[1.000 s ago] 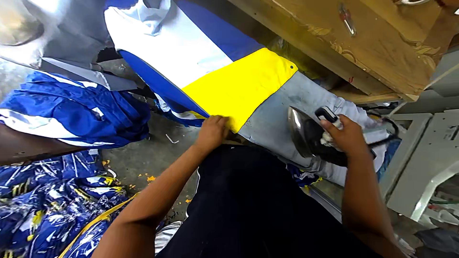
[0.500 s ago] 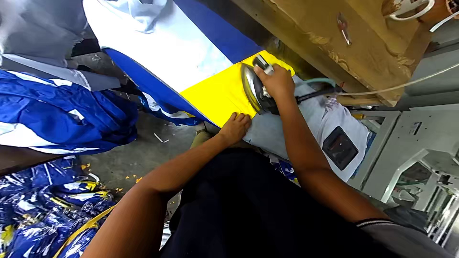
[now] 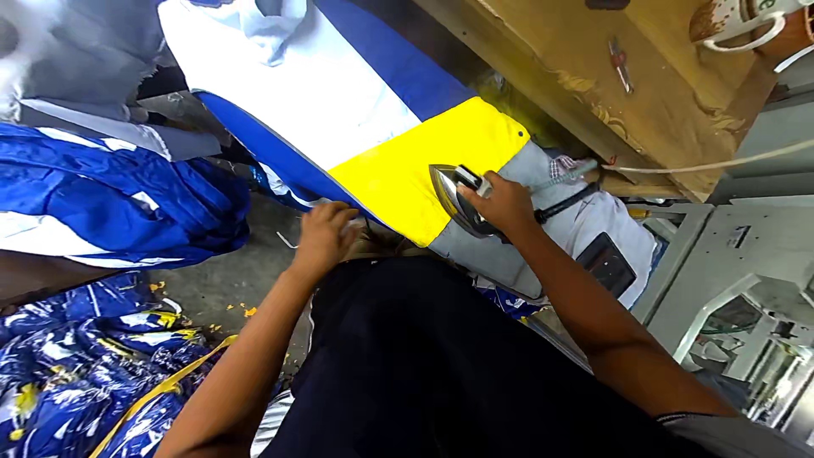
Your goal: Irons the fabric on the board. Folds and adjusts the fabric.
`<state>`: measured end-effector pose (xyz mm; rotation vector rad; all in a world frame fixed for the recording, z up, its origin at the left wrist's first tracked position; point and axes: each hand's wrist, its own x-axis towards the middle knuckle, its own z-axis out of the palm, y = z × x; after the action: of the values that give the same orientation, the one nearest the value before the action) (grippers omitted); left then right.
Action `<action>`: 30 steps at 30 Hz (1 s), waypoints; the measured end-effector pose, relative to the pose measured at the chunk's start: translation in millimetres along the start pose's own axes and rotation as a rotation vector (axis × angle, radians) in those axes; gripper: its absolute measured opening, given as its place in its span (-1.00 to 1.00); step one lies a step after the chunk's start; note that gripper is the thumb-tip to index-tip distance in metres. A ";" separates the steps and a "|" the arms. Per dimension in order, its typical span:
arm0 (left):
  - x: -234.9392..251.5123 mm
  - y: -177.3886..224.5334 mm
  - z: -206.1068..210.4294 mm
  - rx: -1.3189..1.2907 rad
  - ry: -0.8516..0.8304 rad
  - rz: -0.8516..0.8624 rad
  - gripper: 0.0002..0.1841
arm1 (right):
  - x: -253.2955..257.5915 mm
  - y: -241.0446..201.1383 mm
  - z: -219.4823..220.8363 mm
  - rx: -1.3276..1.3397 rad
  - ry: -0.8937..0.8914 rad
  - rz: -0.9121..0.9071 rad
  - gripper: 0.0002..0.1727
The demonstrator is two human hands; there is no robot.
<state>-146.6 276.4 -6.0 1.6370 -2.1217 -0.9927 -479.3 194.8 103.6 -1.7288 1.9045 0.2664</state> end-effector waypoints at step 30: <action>166.4 -73.1 -103.4 0.362 -0.012 -0.003 -0.50 | -11.4 -32.6 14.6 0.030 -0.014 -0.051 -0.30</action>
<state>-83.6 77.0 -10.1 1.7931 -2.4165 -0.6461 -443.8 206.7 104.2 -1.7487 1.8424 0.2294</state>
